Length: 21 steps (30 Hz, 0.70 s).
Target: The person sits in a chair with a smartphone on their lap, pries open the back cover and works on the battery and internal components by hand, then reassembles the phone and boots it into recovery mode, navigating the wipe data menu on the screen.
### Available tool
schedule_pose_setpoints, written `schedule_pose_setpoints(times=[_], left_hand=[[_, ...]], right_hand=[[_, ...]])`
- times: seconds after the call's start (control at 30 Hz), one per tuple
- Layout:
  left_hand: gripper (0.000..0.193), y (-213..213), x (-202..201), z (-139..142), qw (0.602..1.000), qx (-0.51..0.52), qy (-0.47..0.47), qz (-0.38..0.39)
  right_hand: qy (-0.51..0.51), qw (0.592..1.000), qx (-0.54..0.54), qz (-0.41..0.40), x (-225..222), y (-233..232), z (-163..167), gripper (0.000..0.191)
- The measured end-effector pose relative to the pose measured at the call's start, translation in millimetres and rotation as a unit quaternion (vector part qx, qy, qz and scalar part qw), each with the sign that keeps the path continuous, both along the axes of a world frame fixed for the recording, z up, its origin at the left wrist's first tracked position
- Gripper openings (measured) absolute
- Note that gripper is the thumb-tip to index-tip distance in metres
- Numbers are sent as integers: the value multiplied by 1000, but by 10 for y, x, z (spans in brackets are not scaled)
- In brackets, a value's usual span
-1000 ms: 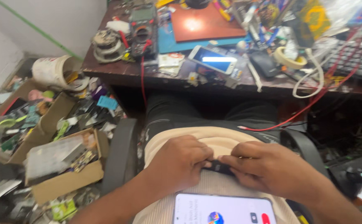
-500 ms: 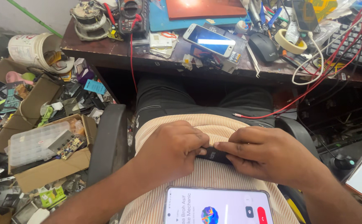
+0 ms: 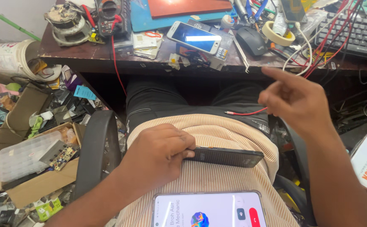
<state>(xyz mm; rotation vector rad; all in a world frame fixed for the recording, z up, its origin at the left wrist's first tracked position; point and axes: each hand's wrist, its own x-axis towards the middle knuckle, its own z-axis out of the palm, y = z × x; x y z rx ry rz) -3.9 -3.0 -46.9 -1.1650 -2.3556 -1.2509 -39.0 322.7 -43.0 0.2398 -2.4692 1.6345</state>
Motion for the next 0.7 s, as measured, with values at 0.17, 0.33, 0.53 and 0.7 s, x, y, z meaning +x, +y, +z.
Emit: schedule_pose_setpoints(times=[0.17, 0.33, 0.53, 0.7], left_hand=[[14, 17, -4, 17, 1000, -2, -10, -2], [14, 9, -9, 14, 1000, -4, -10, 5], [16, -14, 11, 8, 1000, 0, -4, 9], [16, -23, 21, 13, 1000, 6, 3, 10]], right_hand=[[-83, 990, 110, -2, -189, -135, -204, 55], [-196, 845, 454, 205, -204, -223, -107, 67], [-155, 821, 549, 24, -198, -168, -102, 54], [-165, 770, 613, -60, -285, -9, -190, 45]])
